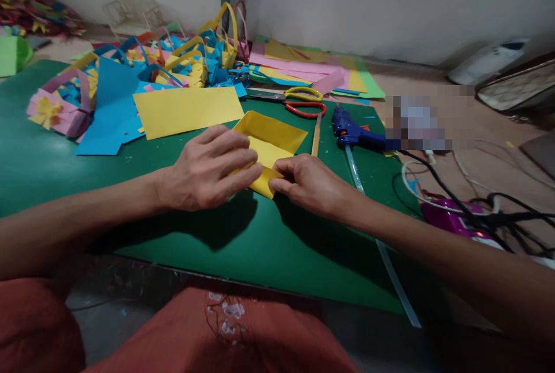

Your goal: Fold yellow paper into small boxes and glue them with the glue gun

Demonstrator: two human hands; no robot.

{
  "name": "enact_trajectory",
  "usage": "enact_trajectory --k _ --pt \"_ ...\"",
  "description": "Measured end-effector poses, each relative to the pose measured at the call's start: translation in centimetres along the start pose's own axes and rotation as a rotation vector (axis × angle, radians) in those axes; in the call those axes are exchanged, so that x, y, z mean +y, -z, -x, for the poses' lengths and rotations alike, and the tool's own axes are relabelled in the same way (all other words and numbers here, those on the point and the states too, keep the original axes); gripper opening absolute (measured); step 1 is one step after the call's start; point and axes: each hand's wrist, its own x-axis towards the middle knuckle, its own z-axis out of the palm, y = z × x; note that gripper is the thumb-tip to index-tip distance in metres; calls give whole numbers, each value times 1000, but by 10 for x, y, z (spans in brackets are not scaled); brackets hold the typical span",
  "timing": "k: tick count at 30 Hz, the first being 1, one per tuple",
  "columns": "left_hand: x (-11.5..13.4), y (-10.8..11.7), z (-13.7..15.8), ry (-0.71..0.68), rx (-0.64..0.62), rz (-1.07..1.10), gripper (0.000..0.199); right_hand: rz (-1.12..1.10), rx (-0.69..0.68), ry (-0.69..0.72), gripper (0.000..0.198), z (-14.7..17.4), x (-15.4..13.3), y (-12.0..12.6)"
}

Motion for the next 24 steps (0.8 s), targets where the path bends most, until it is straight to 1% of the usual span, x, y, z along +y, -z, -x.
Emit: enact_trajectory --k 1,3,6,9,15,20,24 --pt "5 2 1 -30 21 2 12 19 10 8 24 0 -1 0" --pt "18 5 4 -57 -11 8 13 61 22 10 25 0 -2 0" --pt "35 3 9 20 -172 -25 24 103 8 4 26 -3 -2 2" --pt "44 2 12 65 -235 -52 28 114 -11 1 25 -7 1 2" --pt "45 2 13 92 -262 2 30 98 -15 -30 29 -9 4 -1" --pt "45 1 14 108 -322 46 31 151 -3 -25 28 -7 -2 -1" --pt "45 0 15 111 -323 58 31 198 -9 -33 27 -5 -4 0"
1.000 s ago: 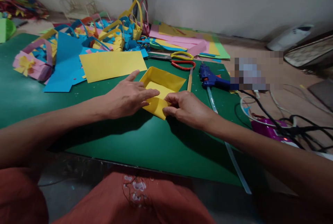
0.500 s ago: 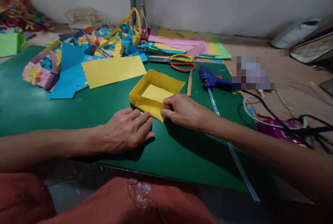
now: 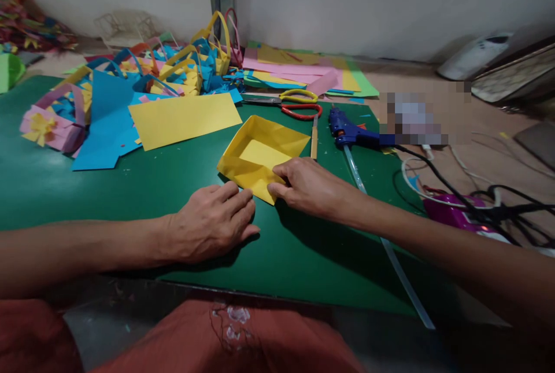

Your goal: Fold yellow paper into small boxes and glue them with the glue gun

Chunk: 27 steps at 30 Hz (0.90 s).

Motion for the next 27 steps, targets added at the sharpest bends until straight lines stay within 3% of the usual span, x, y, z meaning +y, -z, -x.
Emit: enact_trajectory --k 6,12,16,20,23,27 --pt "-2 -3 -1 -7 -58 53 35 -3 -54 -72 33 1 -3 2" --pt "0 1 -3 72 -186 173 54 47 -66 -81 23 3 -7 3" --pt "0 3 -4 89 -265 225 55 128 -59 -90 18 4 -8 2" --pt "0 2 -4 96 -274 234 57 284 88 -93 15 15 -6 2" --pt "0 1 -5 99 -267 243 57 387 240 51 13 32 -2 1" --pt "-1 0 -5 105 -257 259 56 416 208 340 18 49 1 -5"
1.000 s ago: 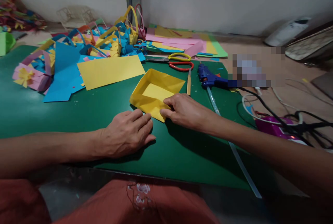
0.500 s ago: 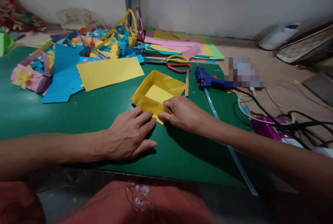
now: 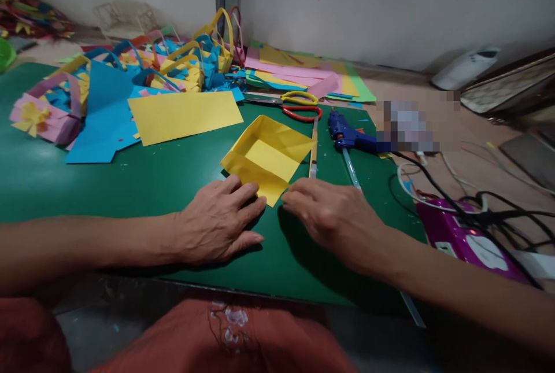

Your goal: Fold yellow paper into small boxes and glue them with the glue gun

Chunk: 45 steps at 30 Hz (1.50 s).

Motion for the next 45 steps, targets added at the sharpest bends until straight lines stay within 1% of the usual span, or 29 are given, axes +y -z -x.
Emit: enact_trajectory --k 3,6,11,13,16,21,23,26,29,31,34,37,39,45 --pt "0 -1 0 2 5 5 55 14 -45 113 17 1 -4 -5" --pt "-1 -1 -1 5 4 9 54 89 -55 183 16 -4 -7 -9" --pt "-1 2 -2 11 31 28 46 262 2 320 18 -10 -10 -11" --pt "-1 3 -3 17 42 33 43 303 14 346 18 -10 -11 -12" --pt "-1 4 -3 22 52 46 40 307 22 344 17 -10 -10 -12" --pt "-3 1 -4 31 70 36 34 239 39 294 18 -12 -3 -14" --pt "-4 -2 -6 30 113 -9 28 212 65 280 20 -13 0 -15" --pt "-5 -5 -13 15 212 -91 21 170 122 268 22 -14 2 -16" --pt "-6 -6 -21 2 264 -119 23 134 175 264 25 -13 3 -18" --pt "-7 -6 -25 7 279 -118 25 103 182 247 27 -12 2 -19" --pt "-8 -6 -27 19 286 -112 26 4 139 140 27 -10 3 -21" --pt "-8 -8 -26 24 289 -93 26 -199 53 -1 17 -9 4 -21" --pt "-8 -9 -25 26 293 -79 25 -315 -2 -71 13 -9 4 -21" --pt "-9 -12 -21 3 298 -93 26 -434 -61 -243 15 -15 -1 -18"
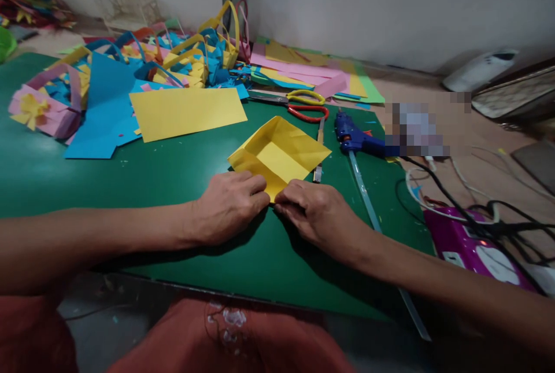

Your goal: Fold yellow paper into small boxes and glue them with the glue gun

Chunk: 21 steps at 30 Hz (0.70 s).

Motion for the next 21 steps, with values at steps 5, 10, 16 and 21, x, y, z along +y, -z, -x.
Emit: enact_trajectory --k 5,10,16,21 --pt "0 4 4 -1 15 66 25 -88 -86 -94 18 -5 -6 8" --pt "-1 10 8 9 -13 155 25 -76 -164 -189 21 -12 -10 12" --pt "-3 9 10 -16 -7 165 25 -40 -181 -215 23 -14 -9 10" --pt "-2 9 10 -21 29 144 24 -20 -191 -248 21 -13 -10 11"
